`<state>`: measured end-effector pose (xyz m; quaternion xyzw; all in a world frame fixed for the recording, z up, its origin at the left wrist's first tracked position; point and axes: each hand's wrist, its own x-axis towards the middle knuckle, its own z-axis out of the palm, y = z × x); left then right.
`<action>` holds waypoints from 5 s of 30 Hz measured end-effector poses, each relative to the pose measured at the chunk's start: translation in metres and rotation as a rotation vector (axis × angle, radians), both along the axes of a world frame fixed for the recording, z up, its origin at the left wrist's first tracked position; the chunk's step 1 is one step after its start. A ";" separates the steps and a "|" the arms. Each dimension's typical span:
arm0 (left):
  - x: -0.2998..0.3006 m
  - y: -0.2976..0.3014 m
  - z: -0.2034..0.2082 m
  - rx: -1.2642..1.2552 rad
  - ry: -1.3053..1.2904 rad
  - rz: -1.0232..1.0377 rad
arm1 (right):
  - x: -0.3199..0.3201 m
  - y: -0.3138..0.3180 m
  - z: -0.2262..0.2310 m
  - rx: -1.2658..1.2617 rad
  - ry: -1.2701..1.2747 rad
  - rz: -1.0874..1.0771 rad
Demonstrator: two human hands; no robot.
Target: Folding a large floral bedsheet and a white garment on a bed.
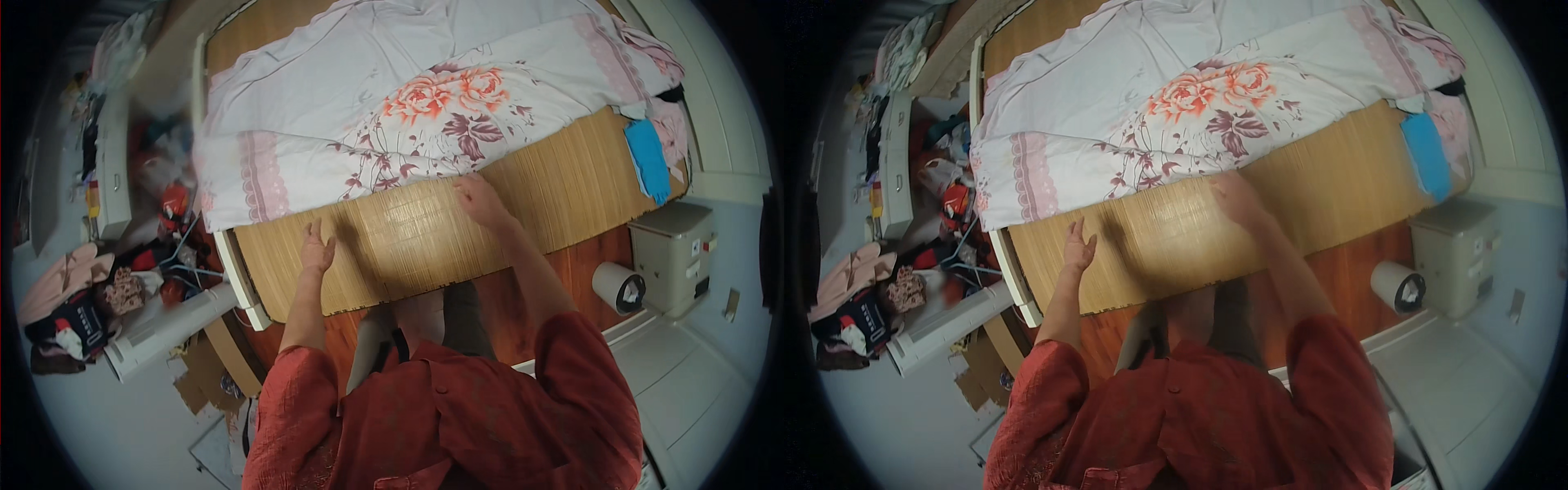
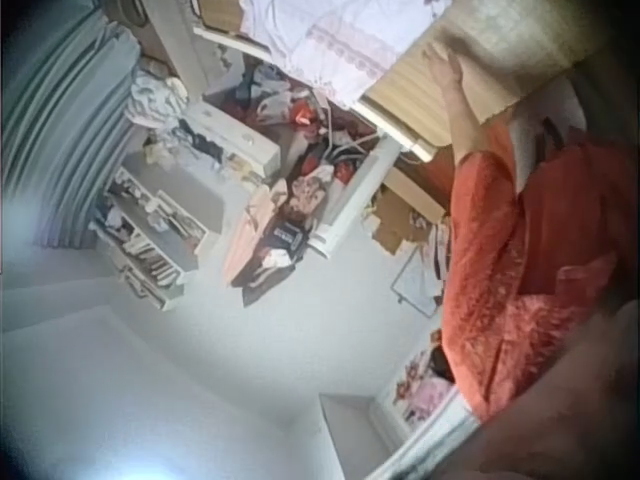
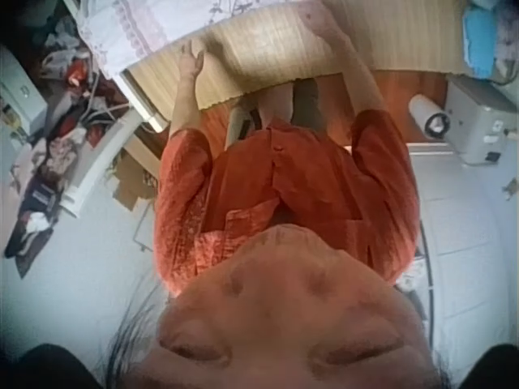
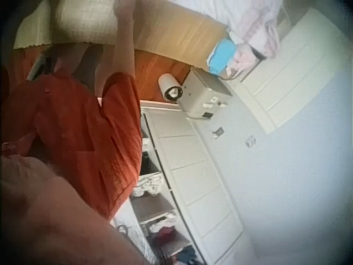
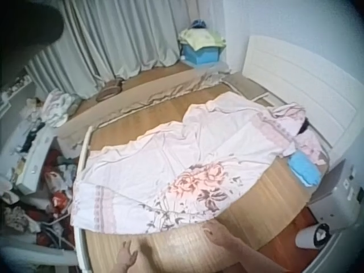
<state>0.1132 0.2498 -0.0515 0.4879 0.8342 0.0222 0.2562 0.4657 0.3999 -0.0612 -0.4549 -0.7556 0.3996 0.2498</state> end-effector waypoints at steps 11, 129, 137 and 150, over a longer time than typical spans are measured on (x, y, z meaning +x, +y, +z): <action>0.010 0.026 0.027 0.070 0.067 0.086 | 0.037 0.109 0.042 0.070 -0.278 0.225; 0.294 0.104 -0.001 -0.139 -0.136 -0.660 | 0.375 0.011 0.011 -0.743 0.366 -1.023; 0.393 0.190 -0.028 -0.040 -0.065 -0.483 | 0.500 0.175 -0.068 -0.748 0.530 -0.889; 0.636 0.344 0.024 0.104 -0.263 -0.465 | 0.675 0.342 -0.001 -0.697 0.558 -0.874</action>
